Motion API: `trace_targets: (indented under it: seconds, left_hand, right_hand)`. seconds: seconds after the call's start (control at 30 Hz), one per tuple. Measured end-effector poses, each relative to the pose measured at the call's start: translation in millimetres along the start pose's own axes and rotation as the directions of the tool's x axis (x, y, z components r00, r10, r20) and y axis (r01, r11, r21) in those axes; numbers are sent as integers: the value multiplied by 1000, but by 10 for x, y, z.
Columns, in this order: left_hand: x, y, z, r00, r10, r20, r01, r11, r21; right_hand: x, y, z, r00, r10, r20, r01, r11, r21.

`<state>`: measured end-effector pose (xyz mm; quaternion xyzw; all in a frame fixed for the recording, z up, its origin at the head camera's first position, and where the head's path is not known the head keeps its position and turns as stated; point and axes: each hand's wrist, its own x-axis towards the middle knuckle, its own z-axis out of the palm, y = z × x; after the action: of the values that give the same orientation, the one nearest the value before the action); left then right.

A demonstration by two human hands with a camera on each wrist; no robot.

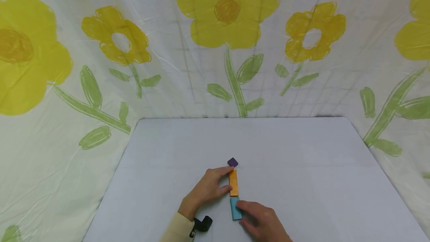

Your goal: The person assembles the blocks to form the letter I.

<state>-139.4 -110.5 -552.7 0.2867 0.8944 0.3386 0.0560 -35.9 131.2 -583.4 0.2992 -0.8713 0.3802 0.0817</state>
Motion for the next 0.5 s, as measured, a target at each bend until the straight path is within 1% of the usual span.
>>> trace_targets:
  seconds: [0.17, 0.33, 0.5]
  left_hand:
    - [4, -4, 2, 1000, 1, -1, -1, 1000, -7]
    - [6, -1, -2, 1000, 1, 2, -1, 1000, 7]
    - [0, 5, -1, 1000, -7, 8, 7, 1000, 5]
  right_hand:
    - [35, -39, 39, 1000, 23, -20, -23, 999, -22]
    - [55, -105, 25, 999, 28, -35, -30, 998, -53]
    - [71, -152, 16, 999, 48, -25, -50, 996, -67]
